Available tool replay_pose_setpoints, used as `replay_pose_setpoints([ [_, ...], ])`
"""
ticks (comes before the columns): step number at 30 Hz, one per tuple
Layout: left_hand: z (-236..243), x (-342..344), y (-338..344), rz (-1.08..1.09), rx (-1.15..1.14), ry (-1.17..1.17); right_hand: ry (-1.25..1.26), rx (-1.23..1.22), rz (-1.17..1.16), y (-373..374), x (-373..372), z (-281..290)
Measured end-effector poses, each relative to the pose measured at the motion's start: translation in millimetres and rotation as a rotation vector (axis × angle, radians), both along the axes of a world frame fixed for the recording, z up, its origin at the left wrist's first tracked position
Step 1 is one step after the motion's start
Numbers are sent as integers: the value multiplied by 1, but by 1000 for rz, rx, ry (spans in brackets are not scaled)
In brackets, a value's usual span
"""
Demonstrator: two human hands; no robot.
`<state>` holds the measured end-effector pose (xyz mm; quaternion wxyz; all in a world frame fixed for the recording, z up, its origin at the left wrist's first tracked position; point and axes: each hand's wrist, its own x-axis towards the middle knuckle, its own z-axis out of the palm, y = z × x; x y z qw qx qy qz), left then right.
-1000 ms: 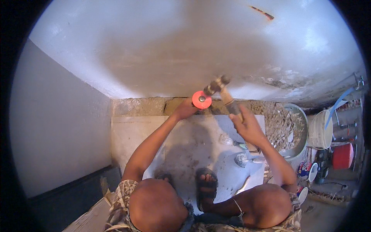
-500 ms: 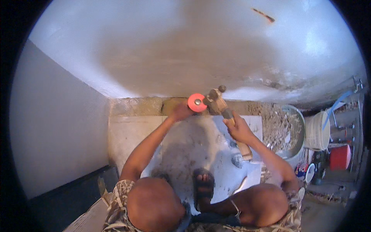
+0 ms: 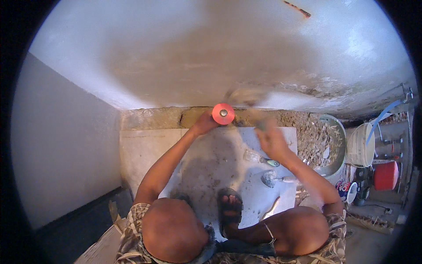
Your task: The person applies mortar with a trowel along a floor edge, then uses a hammer and a chisel to chip away hardened material near the wall.
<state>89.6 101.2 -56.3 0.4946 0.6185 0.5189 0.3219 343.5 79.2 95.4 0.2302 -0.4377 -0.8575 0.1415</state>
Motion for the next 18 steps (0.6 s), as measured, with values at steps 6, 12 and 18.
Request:
replay_pose_setpoints([
  [6, -12, -5, -4, 32, 151, -57, 53, -621, -204, -20, 0, 0],
  [12, -14, -16, -4, -39, -45, -11, 791, -217, -46, -17, -34, 127],
  [18, -22, 3, -1, 69, 56, -44, -230, -405, 17, -13, 14, -25],
])
